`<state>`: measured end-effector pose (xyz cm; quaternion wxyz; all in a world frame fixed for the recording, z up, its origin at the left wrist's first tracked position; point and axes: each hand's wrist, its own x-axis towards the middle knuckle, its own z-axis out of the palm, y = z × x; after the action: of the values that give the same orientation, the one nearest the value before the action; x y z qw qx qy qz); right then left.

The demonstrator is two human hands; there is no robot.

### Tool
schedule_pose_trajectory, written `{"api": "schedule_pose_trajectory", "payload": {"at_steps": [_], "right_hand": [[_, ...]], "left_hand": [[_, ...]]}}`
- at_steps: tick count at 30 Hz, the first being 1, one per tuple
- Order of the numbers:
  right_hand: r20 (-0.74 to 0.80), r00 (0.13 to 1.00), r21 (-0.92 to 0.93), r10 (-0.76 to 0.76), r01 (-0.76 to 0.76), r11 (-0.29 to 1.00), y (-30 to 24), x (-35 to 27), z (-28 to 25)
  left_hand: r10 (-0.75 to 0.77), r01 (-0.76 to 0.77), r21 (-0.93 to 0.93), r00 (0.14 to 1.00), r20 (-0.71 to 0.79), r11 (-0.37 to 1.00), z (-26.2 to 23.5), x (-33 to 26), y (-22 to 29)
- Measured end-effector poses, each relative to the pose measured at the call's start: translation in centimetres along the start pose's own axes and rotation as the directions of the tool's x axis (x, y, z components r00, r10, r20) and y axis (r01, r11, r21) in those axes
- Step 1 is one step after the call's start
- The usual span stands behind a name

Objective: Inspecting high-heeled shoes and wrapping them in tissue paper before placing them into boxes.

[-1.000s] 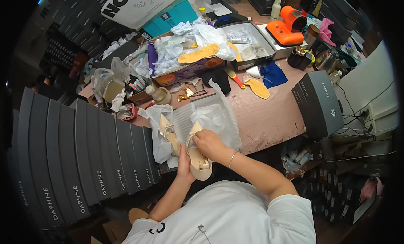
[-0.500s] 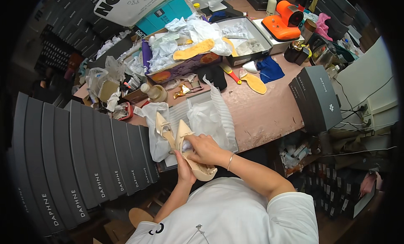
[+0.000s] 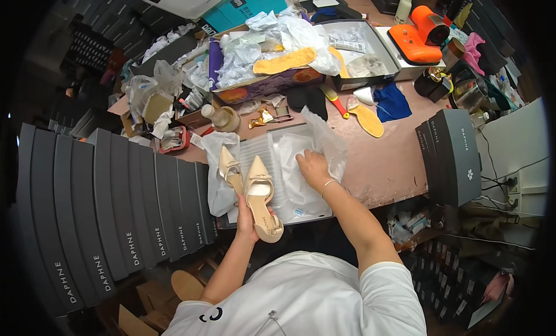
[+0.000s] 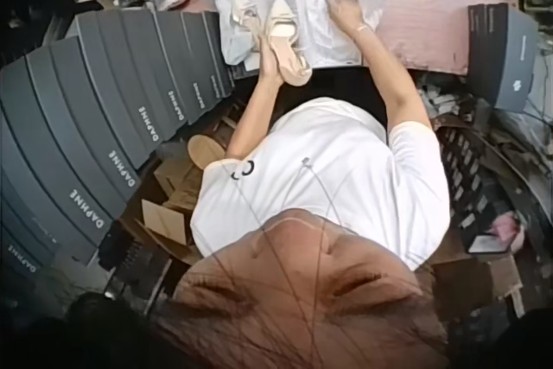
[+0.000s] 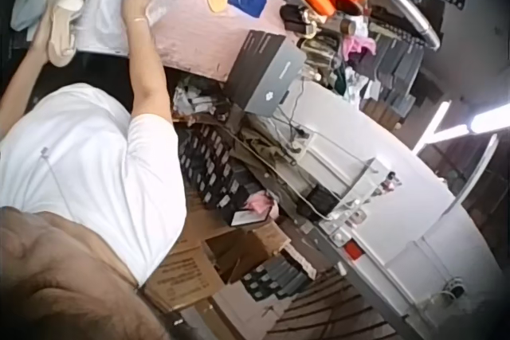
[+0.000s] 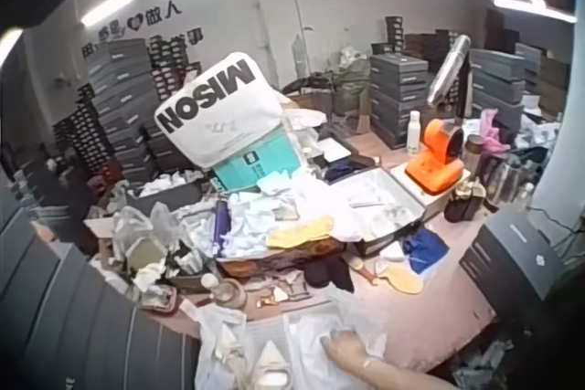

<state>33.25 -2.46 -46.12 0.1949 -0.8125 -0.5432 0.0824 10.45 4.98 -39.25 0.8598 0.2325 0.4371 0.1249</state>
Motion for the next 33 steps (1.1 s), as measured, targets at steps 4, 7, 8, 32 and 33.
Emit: {"api": "schedule_pose_trajectory", "payload": {"at_steps": [4, 7, 8, 32, 33], "right_hand": [[-0.183, 0.968, 0.289, -0.172, 0.221, 0.932, -6.3, 0.8, -4.4], [0.069, 0.923, 0.198, -0.379, 0.360, 0.912, -9.6, -0.3, -4.3], [0.045, 0.915, 0.189, -0.400, 0.385, 0.903, -9.6, -0.6, -3.0], [0.456, 0.888, 0.516, -0.065, -0.204, 0.832, -16.5, -2.3, -3.8], [0.380, 0.908, 0.494, -0.175, -0.039, 0.868, -17.2, -3.9, -3.3]], "left_hand": [[0.063, -0.063, -0.017, 0.998, -0.003, 0.998, 0.7, 0.3, -0.4], [0.033, -0.031, -0.042, 0.998, 0.045, 0.999, 2.9, -0.9, -1.1], [0.033, -0.031, -0.037, 0.997, 0.067, 0.999, 2.8, -1.0, -1.3], [0.031, -0.058, 0.171, 0.987, 0.160, 0.984, -2.1, -3.4, 2.0], [0.059, -0.070, 0.057, 0.982, 0.178, 0.996, -2.3, -2.4, 3.9]]}}
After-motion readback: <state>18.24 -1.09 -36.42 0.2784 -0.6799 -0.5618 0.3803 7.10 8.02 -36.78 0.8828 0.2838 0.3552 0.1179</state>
